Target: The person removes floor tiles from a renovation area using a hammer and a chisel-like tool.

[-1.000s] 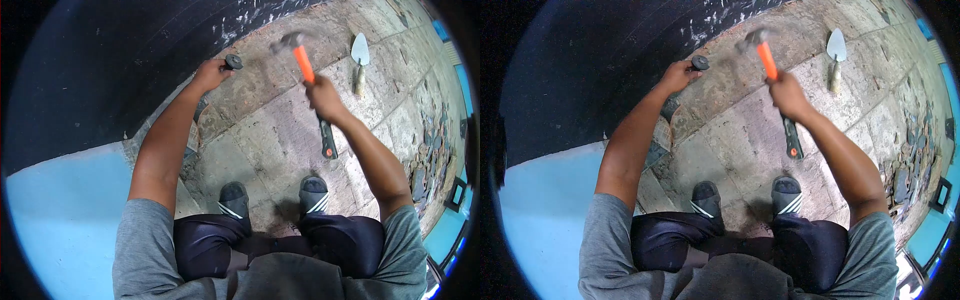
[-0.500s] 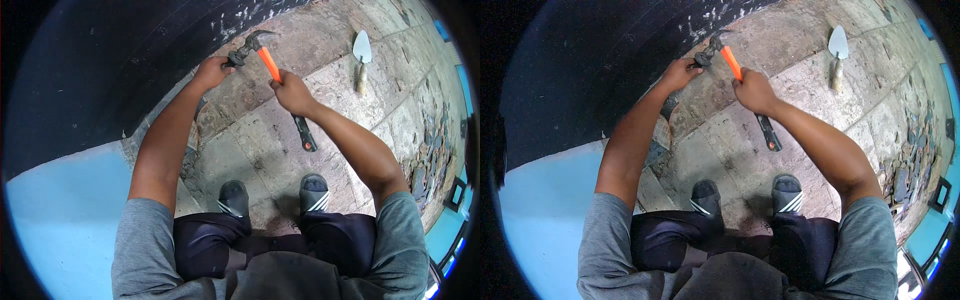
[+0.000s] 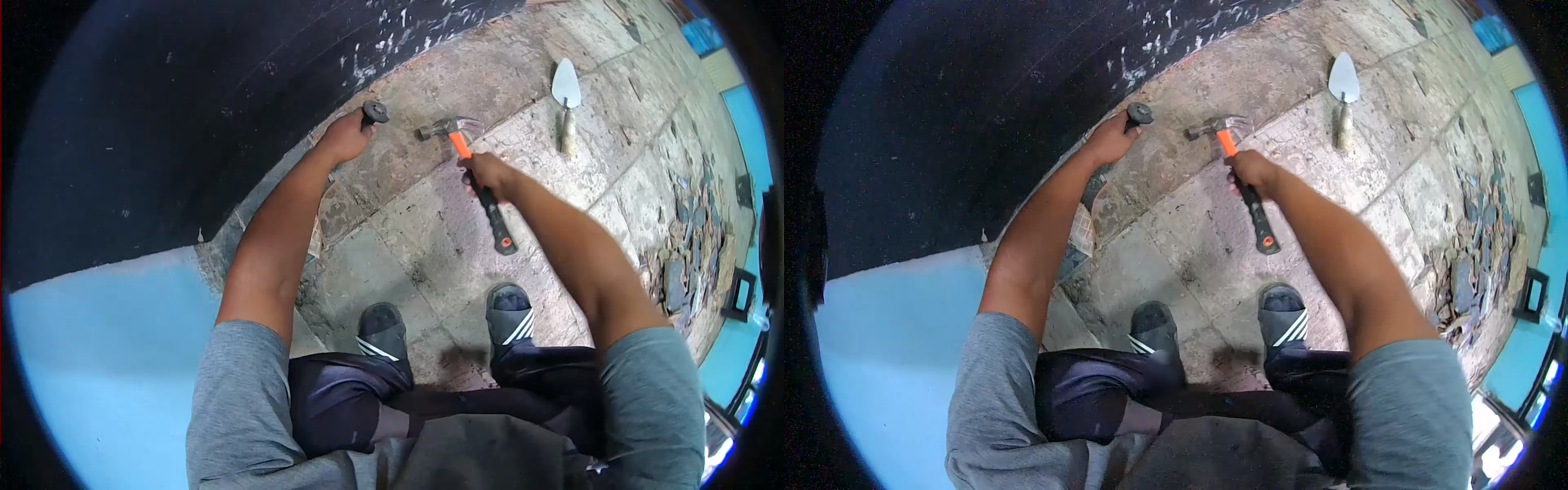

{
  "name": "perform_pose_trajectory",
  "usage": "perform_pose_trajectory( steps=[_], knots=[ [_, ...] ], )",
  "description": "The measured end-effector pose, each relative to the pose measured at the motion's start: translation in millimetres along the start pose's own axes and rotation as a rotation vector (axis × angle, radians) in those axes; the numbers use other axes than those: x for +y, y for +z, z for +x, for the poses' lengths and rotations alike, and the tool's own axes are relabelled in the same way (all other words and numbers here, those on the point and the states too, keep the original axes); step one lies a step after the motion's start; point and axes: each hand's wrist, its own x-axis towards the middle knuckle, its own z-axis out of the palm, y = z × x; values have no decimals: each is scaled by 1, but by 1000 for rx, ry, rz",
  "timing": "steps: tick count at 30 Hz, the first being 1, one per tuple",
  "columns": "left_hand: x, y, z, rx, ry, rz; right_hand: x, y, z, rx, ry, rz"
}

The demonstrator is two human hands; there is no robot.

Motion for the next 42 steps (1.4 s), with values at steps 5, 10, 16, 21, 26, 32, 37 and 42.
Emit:
perform_pose_trajectory(
  steps=[5,10,16,21,26,32,37,42],
  knots=[
    [-12,7,7,67,34,21,52,59,10,-39,-27,621],
    [-14,22,17,98,32,42,77,100,-1,71,-93,776],
    [15,58,21,155,-261,-111,32,75,-21,278,-20,447],
    [21,47,5,115,-17,128,-46,29,-94,314,-131,-318],
    [8,70,16,163,66,141,-122,40,-190,368,-122,-215],
    [0,86,25,242,30,-48,-100,58,-156,411,-300,84],
    [1,75,17,234,72,40,-94,63,-119,435,-282,-12],
    [0,71,8,236,125,-7,-86,73,-87,476,-373,-75]
  ],
)
